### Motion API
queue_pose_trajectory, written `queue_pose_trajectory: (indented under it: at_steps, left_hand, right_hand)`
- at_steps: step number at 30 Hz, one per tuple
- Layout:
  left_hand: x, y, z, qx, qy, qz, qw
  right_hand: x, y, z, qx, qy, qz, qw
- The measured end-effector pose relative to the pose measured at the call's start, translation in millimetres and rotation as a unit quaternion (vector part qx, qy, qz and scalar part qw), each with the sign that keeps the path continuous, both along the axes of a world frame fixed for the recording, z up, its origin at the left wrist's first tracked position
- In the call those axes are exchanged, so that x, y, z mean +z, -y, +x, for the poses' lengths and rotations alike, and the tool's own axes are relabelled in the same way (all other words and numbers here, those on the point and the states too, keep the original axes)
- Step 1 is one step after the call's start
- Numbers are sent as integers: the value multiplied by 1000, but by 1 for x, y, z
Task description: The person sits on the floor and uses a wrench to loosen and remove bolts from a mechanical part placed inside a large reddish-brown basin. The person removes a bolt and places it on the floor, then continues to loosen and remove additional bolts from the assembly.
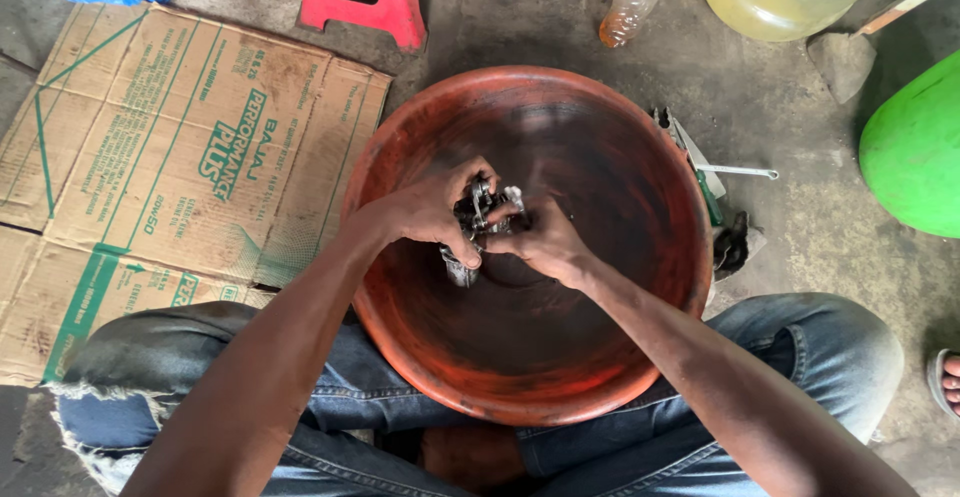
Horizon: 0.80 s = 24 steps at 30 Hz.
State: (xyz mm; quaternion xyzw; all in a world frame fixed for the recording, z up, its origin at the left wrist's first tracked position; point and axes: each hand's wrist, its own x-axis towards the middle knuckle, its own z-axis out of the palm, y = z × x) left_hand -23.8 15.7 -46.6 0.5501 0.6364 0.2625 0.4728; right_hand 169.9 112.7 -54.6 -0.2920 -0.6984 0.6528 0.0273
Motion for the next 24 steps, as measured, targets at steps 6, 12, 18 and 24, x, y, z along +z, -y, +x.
queue_pose_trajectory:
  at_steps: [6, 12, 18, 24]
  left_hand:
    - [-1, 0, 0, -3, 34, 46, 998]
    - [2, 2, 1, 5, 42, 18, 999]
    - [2, 1, 0, -5, 28, 46, 999]
    - [4, 1, 2, 7, 54, -6, 998]
  right_hand:
    - [-17, -1, 1, 57, -56, 28, 996]
    - [-28, -3, 5, 51, -53, 51, 996]
    - [-25, -8, 3, 66, -14, 69, 995]
    - [-27, -8, 2, 125, -85, 132, 980]
